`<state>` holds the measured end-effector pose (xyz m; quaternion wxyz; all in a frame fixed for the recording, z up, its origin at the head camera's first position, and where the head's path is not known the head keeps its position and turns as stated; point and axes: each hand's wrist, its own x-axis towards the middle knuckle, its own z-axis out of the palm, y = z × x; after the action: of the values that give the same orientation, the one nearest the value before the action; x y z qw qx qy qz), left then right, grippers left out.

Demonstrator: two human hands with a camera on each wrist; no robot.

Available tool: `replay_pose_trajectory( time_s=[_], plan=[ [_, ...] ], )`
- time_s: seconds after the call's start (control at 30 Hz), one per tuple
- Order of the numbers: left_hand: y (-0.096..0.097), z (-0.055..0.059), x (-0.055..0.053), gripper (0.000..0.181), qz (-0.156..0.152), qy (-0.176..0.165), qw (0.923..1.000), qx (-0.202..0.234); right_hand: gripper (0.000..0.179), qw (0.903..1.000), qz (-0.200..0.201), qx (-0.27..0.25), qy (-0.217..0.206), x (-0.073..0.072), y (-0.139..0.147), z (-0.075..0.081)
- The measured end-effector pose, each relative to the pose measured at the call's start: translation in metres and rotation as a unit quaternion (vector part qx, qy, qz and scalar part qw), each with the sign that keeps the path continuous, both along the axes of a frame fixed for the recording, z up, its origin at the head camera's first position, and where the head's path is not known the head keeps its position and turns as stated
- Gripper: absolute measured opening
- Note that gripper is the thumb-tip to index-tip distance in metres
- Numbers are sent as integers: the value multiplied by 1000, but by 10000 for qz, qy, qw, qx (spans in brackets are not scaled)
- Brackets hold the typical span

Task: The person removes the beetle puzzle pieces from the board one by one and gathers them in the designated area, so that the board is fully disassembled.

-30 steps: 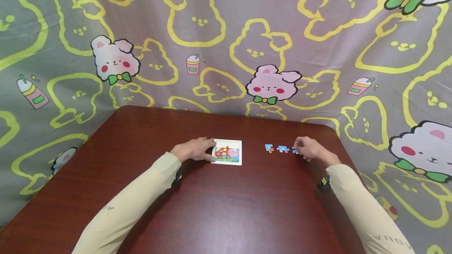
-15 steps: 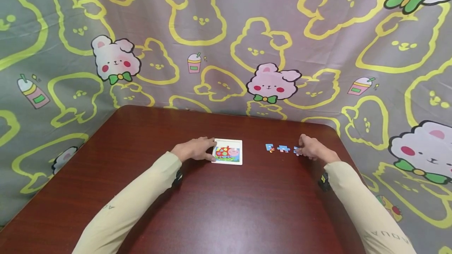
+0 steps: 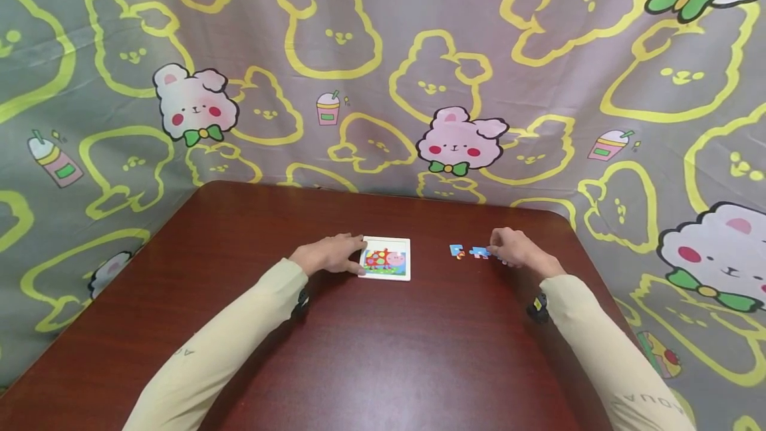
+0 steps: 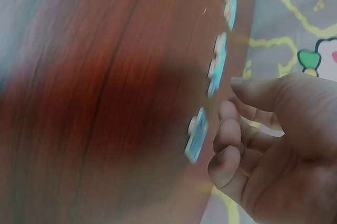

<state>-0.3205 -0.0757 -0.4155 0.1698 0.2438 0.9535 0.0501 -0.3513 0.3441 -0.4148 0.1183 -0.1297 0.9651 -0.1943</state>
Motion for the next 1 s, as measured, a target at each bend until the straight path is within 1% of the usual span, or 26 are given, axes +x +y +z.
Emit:
replay_pose_trajectory(
  time_s=[0.13, 0.2, 0.37, 0.47, 0.63, 0.77, 0.87, 1.0],
  plan=[
    [1, 1, -1, 65, 39, 13, 10000, 11, 13, 9997, 142, -151, 121, -2, -15, 1],
    [2, 0, -2, 65, 41, 44, 10000, 12, 13, 9994, 149, -272, 122, -3, -22, 2],
    [3, -2, -5, 65, 25, 65, 10000, -49, 13, 9985, 220, -503, 28, -4, -38, 1],
    [3, -2, -6, 66, 28, 27, 10000, -47, 12, 9977, 348, -587, 14, -5, -46, 1],
    [3, -1, -6, 67, 52, 13, 10000, -13, 11, 9960, 444, -780, 10, -7, -59, 2],
    [4, -2, -6, 67, 88, 24, 10000, -9, 12, 9936, 537, -992, -110, -8, -69, 0],
    [4, -2, -6, 67, 96, 10, 10000, 14, 11, 9917, 523, -1156, -213, -9, -76, -2],
    [5, -2, -6, 66, 96, -4, 9999, 50, 11, 9896, 621, -1281, -197, -11, -84, -4]
  ],
)
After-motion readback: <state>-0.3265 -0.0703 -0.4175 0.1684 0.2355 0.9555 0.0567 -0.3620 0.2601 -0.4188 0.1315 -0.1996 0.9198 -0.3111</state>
